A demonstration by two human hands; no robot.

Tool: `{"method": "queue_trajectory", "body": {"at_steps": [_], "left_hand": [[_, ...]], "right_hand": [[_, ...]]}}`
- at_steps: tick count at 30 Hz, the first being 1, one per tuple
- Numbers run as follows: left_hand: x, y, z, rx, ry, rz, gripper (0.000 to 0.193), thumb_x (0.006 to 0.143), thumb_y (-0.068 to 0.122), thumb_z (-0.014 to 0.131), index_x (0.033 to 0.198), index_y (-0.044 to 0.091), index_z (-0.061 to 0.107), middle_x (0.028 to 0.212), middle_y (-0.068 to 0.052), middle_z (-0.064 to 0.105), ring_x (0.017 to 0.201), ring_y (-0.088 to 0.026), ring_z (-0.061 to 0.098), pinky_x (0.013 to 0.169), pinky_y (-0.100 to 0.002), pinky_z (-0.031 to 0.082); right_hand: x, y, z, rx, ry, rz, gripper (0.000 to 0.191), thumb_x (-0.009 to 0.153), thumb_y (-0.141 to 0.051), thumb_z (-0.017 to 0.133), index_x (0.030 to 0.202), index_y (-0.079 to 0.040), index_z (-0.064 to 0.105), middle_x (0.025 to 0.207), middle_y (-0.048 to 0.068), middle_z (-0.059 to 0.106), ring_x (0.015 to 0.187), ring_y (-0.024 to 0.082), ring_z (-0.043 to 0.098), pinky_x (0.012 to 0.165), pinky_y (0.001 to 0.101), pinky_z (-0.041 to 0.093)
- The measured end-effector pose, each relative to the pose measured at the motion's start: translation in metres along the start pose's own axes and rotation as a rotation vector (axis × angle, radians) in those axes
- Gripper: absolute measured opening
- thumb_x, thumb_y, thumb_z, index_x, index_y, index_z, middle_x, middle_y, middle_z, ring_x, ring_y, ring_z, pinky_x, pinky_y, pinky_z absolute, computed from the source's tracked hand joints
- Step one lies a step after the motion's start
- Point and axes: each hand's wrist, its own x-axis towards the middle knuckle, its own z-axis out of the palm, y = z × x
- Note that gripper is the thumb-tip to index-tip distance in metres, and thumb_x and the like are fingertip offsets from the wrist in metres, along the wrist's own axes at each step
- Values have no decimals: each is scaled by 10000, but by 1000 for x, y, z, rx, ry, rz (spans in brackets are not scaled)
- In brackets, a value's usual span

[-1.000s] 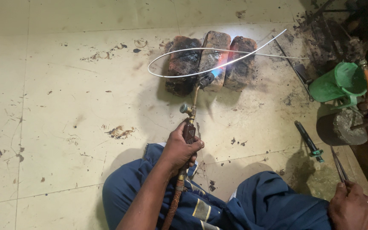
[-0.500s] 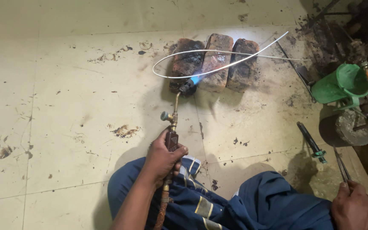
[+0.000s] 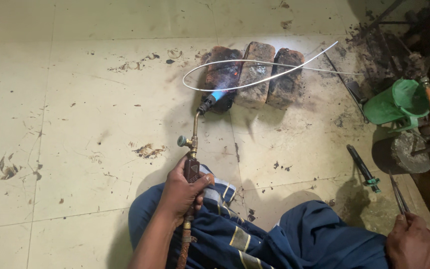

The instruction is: The person sits on the floor and uses a blowtorch to heat a metal wire resting on bricks. They hold the torch in one hand and use tongs in the other to adjust the wire's position as it glows red from the heat.

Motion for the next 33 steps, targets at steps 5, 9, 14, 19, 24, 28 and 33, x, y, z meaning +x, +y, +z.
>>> {"method": "queue_trajectory", "body": {"at_steps": [5,9,14,19,24,28,33], "left_hand": [[-1,0,0,-6,-4,27,311,843,60,770,1081,46,572,714,-46,674,424,-71,524,338,-229,430],[2,-1,1,-15,-17,33,312,839,54,762,1079,54,563,708,-42,674,420,-70,525,334,-229,429],[7,-3,8,-7,-28,22,309,853,35,751,1092,38,555,657,-46,604,409,-82,526,328,-245,438],[10,-2,19,30,-21,-40,335,845,29,740,1120,68,553,656,-45,597,404,-89,529,328,-256,435],[12,-1,32,67,-62,-23,358,842,38,737,1140,69,542,723,-25,613,421,-83,523,337,-252,440],[14,0,41,86,-91,-55,356,856,45,733,1151,77,537,713,-33,595,432,-88,525,351,-258,458],[14,2,47,88,-93,-96,338,859,49,722,1141,69,536,746,-31,595,426,-84,514,349,-259,453]], "right_hand": [[5,2,3,-9,-24,14,264,1199,-228,609,1113,13,674,857,171,745,841,302,741,918,389,577],[3,10,9,-26,12,-44,245,1193,-228,599,1131,-2,671,892,157,748,866,289,736,923,366,579],[0,10,9,-49,33,-19,222,1187,-228,601,1169,-22,681,966,147,750,927,269,726,929,361,572],[14,-46,-11,441,-144,202,320,1166,-273,567,1243,16,681,1038,149,778,955,301,711,916,429,529],[55,-155,-27,659,-408,121,356,1086,-326,507,1157,-44,713,1118,133,760,980,294,693,880,442,527],[97,-227,-15,754,-423,-32,345,1095,-309,476,1217,-21,623,1111,148,768,1050,288,715,950,427,542],[133,-270,1,757,-486,-25,353,1071,-306,505,1228,-7,608,1091,147,773,1038,293,728,962,416,540]]}}
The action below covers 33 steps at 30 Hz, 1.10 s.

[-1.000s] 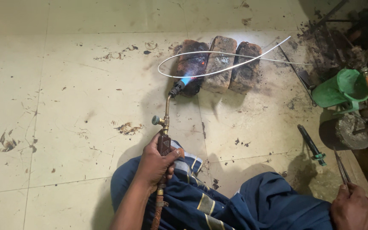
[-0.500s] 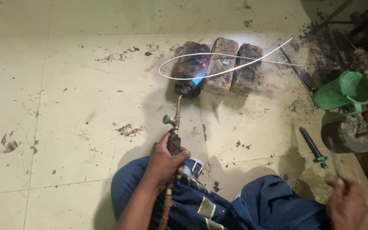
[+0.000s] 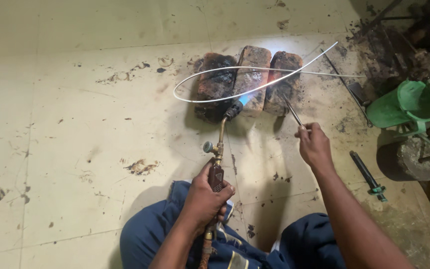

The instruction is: The person sits on the floor and uses a blowtorch to heat a metal wire resting on bricks. They hold the torch in one hand and use tongs in the other to adjust the wire's position as it glows red from the heat.

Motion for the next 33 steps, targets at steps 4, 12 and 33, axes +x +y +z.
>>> {"method": "queue_trajectory", "body": {"at_steps": [4,12,33], "left_hand": [[-1,0,2,-35,-9,13,339,855,45,720,1143,56,540,768,-41,600,416,-84,505,338,-260,446],[-2,-1,4,-23,4,-19,363,872,44,735,1178,27,540,800,-65,610,420,-84,521,328,-255,450],[-4,-5,8,-148,4,-10,427,847,21,721,1219,102,528,758,-33,612,405,-85,517,318,-256,427]], "right_hand": [[24,-9,-4,-20,-78,74,354,1084,-303,474,1263,-20,589,1136,125,755,1070,271,695,964,424,500],[50,-23,-17,4,-152,42,391,1076,-316,486,1316,-20,575,1125,123,762,1083,239,684,967,402,505],[46,-41,-8,112,-241,123,375,1090,-309,452,1296,-16,561,1079,126,764,1066,224,692,979,434,501]]}}
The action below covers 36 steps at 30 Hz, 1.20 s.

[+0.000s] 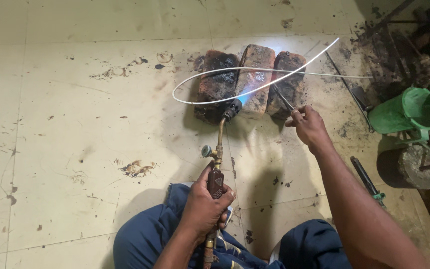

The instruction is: The person sits on the floor and uses a blowtorch to heat a metal wire resting on bricks. They hold the torch in one hand and use tongs in the other to adjust the wire's position as it glows red from the heat.

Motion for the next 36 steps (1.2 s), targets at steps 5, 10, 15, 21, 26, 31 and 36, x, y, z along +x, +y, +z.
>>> {"method": "queue_trajectory", "body": {"at_steps": [5,10,15,21,26,31,36], "left_hand": [[1,-2,-1,16,2,-2,383,864,32,723,1192,53,528,737,-40,602,408,-84,521,324,-256,434],[2,-3,-1,19,-5,9,375,867,36,727,1185,43,528,724,-47,601,408,-84,521,324,-257,437],[0,-1,0,28,20,19,558,839,28,722,1333,149,493,777,-28,632,410,-82,522,320,-258,439],[1,-2,2,6,-2,13,597,829,22,724,1369,138,497,792,-24,625,412,-80,521,316,-256,428],[1,-2,0,34,1,8,524,843,26,726,1321,77,518,802,-33,630,418,-83,523,322,-258,439],[2,-2,1,27,-6,9,525,844,25,711,1320,99,505,806,-28,631,418,-85,528,326,-260,447],[4,-3,2,48,0,2,525,850,21,705,1321,125,499,805,-30,624,421,-86,527,330,-259,433]], "right_hand": [[2,-9,5,-42,-9,17,352,1099,-284,444,1300,-20,563,1061,113,745,981,252,674,902,432,542],[-4,-2,5,89,4,45,341,1099,-263,441,1297,-13,562,1055,112,740,1003,195,694,902,422,537],[-9,4,2,174,35,101,349,1092,-256,435,1343,-30,521,1054,133,762,1086,180,684,1014,430,451],[-6,0,1,113,14,75,351,1102,-266,429,1296,-8,566,1059,138,760,1059,196,698,1012,439,475],[0,-6,6,50,19,1,315,1094,-258,467,1246,-5,579,1011,106,727,907,204,681,840,392,561],[-6,-4,12,-33,87,-158,285,1087,-263,509,1170,-7,604,920,133,701,813,191,646,737,361,530],[-19,-5,28,24,73,-207,261,1082,-262,523,1091,-13,602,857,87,673,728,156,614,670,354,521]]}}
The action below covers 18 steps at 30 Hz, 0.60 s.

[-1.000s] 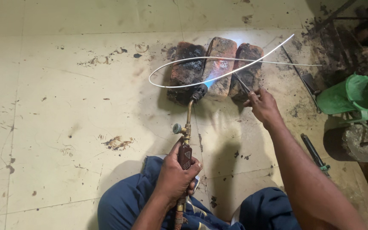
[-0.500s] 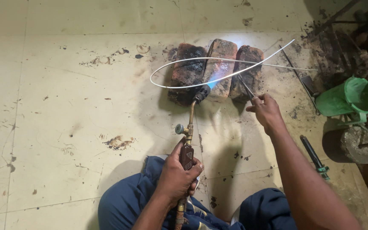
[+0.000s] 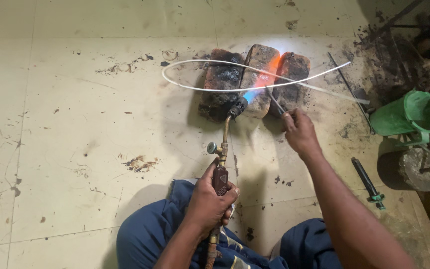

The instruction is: The person sits on the floor and uses a blowtorch to heat a metal wire resting on bricks. They hold the torch in one hand and use tongs in the other to adjust the wire's position as it glows red from the heat.

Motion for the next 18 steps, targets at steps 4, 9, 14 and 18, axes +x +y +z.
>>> {"method": "queue_trajectory", "body": {"at_steps": [4,9,14,18], "left_hand": [[4,-3,-1,17,-16,5,390,888,30,713,1218,32,504,773,-67,612,425,-98,527,338,-261,430],[9,-6,-3,-63,-33,24,399,861,4,709,1189,69,492,755,-42,597,413,-104,522,335,-274,439],[8,-4,0,1,-17,16,458,855,25,710,1257,101,505,772,-38,607,416,-98,530,335,-273,441],[9,-2,2,-8,-5,2,514,839,29,717,1295,127,502,792,-22,606,416,-97,521,335,-273,444]], "right_hand": [[-5,-5,16,108,-2,-13,235,1057,-246,561,1086,-14,592,817,107,667,683,183,602,637,373,509],[-9,-3,27,216,-33,56,257,1063,-273,525,1097,-23,569,911,111,760,821,160,712,685,320,540],[-47,15,20,359,-12,183,266,1075,-263,468,1170,-36,571,963,122,774,906,174,726,716,310,531],[-112,44,4,193,17,175,296,1084,-265,459,1190,-20,589,995,123,800,840,228,669,704,346,530]]}}
